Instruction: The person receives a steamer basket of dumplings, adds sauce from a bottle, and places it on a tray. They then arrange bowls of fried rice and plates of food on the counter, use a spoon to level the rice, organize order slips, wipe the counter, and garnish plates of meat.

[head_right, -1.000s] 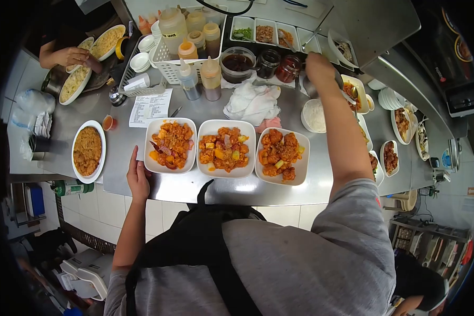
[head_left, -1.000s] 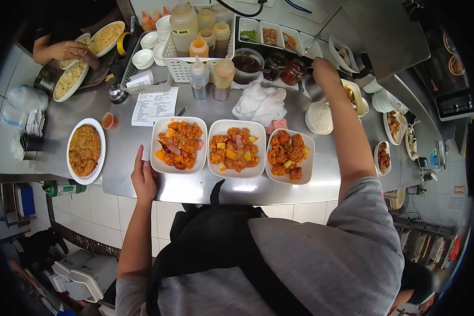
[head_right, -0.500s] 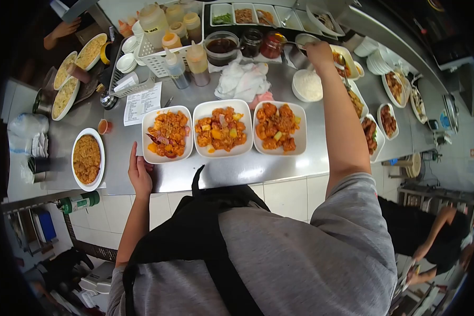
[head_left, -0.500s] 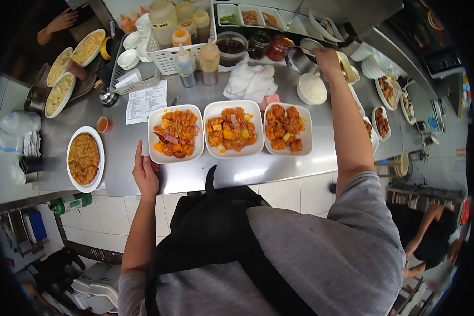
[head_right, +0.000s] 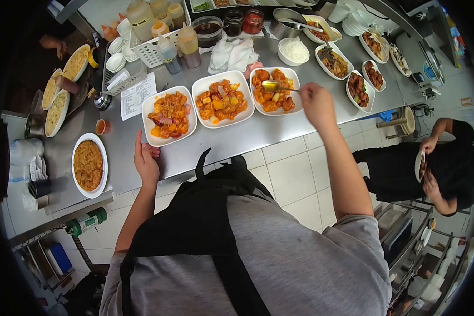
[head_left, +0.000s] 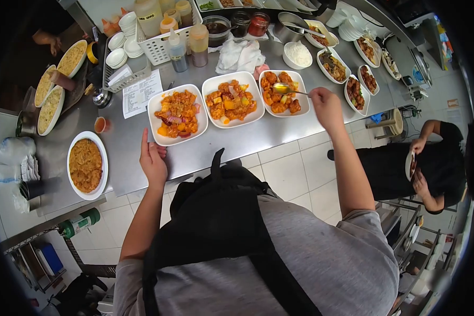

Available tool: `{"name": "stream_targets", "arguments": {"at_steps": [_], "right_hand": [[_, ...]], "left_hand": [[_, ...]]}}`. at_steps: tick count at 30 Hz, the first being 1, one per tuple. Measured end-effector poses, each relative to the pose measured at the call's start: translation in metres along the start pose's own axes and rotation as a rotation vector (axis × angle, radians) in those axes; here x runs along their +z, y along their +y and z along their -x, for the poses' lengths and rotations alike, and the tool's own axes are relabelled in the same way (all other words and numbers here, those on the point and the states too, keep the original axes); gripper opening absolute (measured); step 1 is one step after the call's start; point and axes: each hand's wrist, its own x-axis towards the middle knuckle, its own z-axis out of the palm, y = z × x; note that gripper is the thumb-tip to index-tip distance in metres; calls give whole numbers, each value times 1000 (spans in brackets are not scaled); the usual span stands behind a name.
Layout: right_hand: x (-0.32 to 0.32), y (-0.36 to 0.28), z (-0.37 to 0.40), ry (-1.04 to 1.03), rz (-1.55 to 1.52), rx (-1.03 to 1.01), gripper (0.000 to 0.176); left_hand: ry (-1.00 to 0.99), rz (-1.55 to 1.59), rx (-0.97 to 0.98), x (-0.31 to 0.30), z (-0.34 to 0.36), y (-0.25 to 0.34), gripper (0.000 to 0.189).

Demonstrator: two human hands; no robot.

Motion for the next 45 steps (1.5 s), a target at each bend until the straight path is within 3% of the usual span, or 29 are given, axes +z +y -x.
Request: {"name": "stream_targets", "arguments": {"at_steps": [4, 8, 12, 17, 20, 22, 24, 25, 26, 28, 29, 31, 32, 33, 34, 35, 36, 37, 38, 39, 42, 44, 45], "right_hand": [[44, -54, 36, 77, -5, -233, 15], [48, -90, 47, 136, 45, -249, 14], [57, -113, 64, 140, -158, -168, 11], [111, -162, 87, 168, 71, -650, 9], [100, -177, 81, 276, 70, -726, 9], [92, -183, 82, 299, 39, -717, 9], [96, -184, 85, 197, -61, -516, 8], [110, -180, 85, -13, -210, -293, 9], [138, -164, 85, -7, -209, -301, 9], [183, -131, 72, -370, -643, -83, 16], [166, -138, 56, -369, -638, -101, 16], [119, -158, 26, -540, -750, 165, 25], [120, -131, -9, -356, -457, -363, 30], [91, -139, -35, -344, -642, 77, 28], [86, -115, -74, -283, -774, 150, 25], [63, -116, -104, -163, -715, 123, 23], [78, -76, -155, 203, -518, -388, 24], [69, -58, -190, 261, -162, -253, 25], [60, -58, -209, 366, 174, -299, 26], [62, -50, -232, 404, 326, -364, 26], [78, -41, -273, 244, 638, -498, 22], [86, -64, -262, 141, 671, -486, 21], [86, -86, -239, 238, 619, -575, 22]], "left_hand": [[-33, 29, 33, -3, -1, -5, 44], [-74, 51, 26, -8, -1, -7, 44], [-114, 45, 11, -12, -2, -11, 44], [-149, 43, 5, -14, -1, -6, 45], [-172, 22, 11, -15, -1, -5, 45], [-167, 11, 25, -16, -1, -5, 45], [-170, -15, 0, -14, -1, -2, 45], [-166, -12, 5, -12, -2, -4, 45], [-144, 6, -19, -11, -4, -9, 45], [-114, 35, -31, -4, -8, -3, 45], [-124, 71, -143, -3, -9, 8, 46], [-148, 138, -315, 5, -7, 14, 48], [-134, 142, -316, 11, -6, 16, 48], [-118, 207, -355, 17, -5, 18, 47], [-100, 272, -395, 22, -5, 20, 47], [-77, 274, -392, 24, -5, 19, 45], [-58, 276, -399, 27, -7, 19, 45], [-48, 237, -385, 28, -7, 20, 44], [-37, 197, -373, 28, -5, 21, 44], [-37, 150, -372, 28, -4, 24, 42], [2, 81, -373, 23, -3, 25, 41], [48, 58, -372, 14, -1, 22, 40], [56, 43, -375, 8, 0, 22, 40]]}}
